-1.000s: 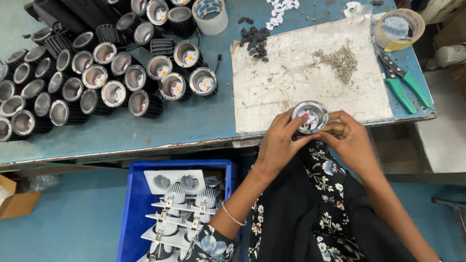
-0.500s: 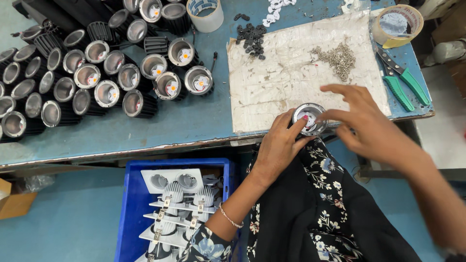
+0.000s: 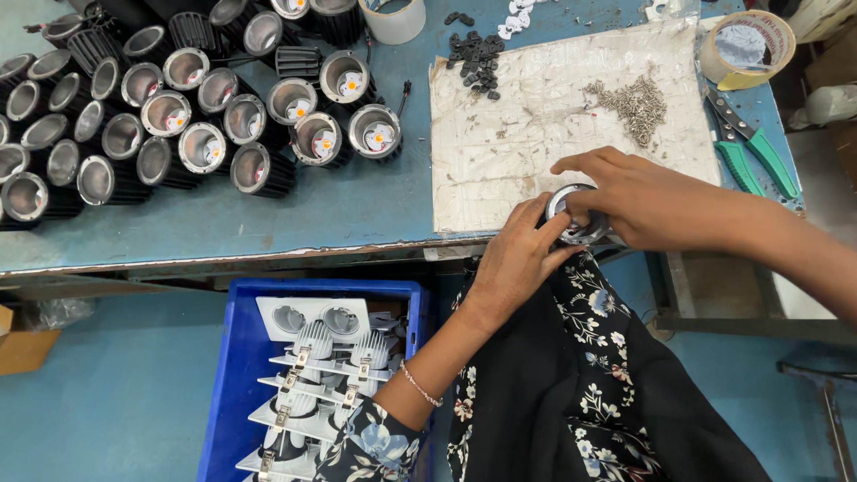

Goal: The person places small white gaskets onto LED housings and then secures them using an electric screwdriver.

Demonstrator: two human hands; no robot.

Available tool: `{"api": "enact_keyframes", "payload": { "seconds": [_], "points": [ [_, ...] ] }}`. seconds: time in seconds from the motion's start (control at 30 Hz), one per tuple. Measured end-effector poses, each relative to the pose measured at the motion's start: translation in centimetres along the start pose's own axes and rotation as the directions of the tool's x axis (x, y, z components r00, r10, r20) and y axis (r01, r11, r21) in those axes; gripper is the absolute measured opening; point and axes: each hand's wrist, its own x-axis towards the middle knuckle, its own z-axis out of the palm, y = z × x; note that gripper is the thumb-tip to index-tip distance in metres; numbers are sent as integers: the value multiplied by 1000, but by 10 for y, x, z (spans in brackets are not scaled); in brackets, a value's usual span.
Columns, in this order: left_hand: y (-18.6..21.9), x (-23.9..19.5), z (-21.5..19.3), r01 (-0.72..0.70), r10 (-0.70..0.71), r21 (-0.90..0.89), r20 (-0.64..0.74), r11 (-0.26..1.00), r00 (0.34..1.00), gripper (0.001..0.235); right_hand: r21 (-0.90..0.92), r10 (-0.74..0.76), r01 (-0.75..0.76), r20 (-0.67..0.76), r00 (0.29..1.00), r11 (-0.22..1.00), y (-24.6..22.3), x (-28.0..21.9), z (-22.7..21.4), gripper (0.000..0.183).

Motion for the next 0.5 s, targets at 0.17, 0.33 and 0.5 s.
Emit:
{"api": "enact_keyframes", "payload": {
  "seconds": [0.17,0.33,0.5],
  "points": [
    [2,0,-2,-3,3,-19,-8,1000,1000,45,56,13,-13,3,1000,998,2,2,-6,31],
    [3,0,-4,-8,8,-21,-12,1000,1000,47,12,66,-66,-5,998,998,-5,-4,-28,23],
    [1,-1,-3,-12,12,-18,-10,1000,1000,49,-90,249,-233,250,936,968,-10,9,-34,28]
  ]
}}
